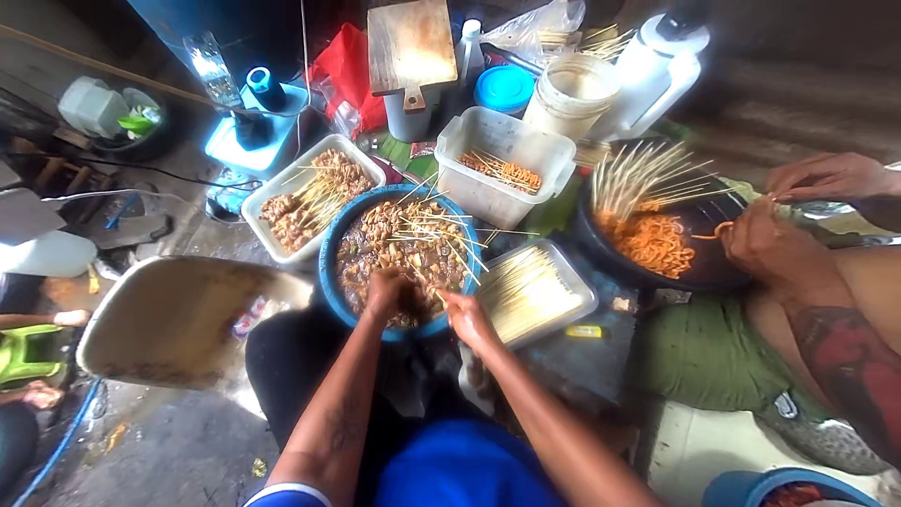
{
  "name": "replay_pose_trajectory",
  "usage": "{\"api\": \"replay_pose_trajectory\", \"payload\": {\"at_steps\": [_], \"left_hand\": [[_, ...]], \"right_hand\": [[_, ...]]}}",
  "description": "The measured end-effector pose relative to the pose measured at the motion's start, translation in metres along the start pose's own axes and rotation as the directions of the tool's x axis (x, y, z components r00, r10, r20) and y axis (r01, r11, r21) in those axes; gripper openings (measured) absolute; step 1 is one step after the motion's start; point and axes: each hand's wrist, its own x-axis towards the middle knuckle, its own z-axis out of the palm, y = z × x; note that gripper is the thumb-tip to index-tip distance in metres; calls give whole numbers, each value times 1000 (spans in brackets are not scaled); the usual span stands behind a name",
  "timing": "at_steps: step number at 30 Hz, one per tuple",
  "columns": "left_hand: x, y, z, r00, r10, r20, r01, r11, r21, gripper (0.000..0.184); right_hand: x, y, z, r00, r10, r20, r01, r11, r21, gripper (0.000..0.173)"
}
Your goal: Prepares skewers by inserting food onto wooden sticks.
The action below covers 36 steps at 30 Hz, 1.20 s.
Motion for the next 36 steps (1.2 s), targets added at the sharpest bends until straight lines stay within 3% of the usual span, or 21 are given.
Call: {"api": "replay_pose_trajectory", "payload": {"at_steps": [2,5,7,11,14,16,19,25,28,31,36], "left_hand": [[-1,2,-10,990,-137,7,129,909,-396,26],[0,10,-18,968,-251,18,203,739,-642,19],[0,12,-20,969,-246,36,207,721,-661,26],[-6,16,-21,976,-216,1,177,799,-575,37],[-6,14,-19,983,-176,-43,130,853,-506,30],[-10,15,-17,987,-155,-47,115,875,-471,31],[-13,16,-18,987,-153,-43,111,861,-497,34],[-11,12,-19,978,-196,-65,141,862,-486,35],[-8,7,-14,982,-178,-66,129,880,-457,33],[-10,11,-17,978,-197,-66,137,850,-509,35],[-6,11,-21,963,-270,-17,186,706,-684,16]], "right_hand": [[-1,0,3,1000,-1,29,1,1000,-2,38],[-1,-2,7,999,-12,42,12,1000,7,38],[-1,-2,8,999,-25,36,25,999,22,38],[-3,-7,8,997,-77,30,77,997,9,36],[-4,-21,3,992,-102,77,113,982,-148,36],[1,-22,2,997,-70,26,73,974,-214,38],[6,-19,-5,999,-41,-27,36,983,-182,38],[-2,-20,-1,987,-154,50,159,979,-127,35],[3,-22,1,997,-63,49,73,969,-235,38],[8,-21,-8,1000,-24,-20,20,977,-210,39],[2,-13,-7,996,-11,88,23,991,-135,37]]}}
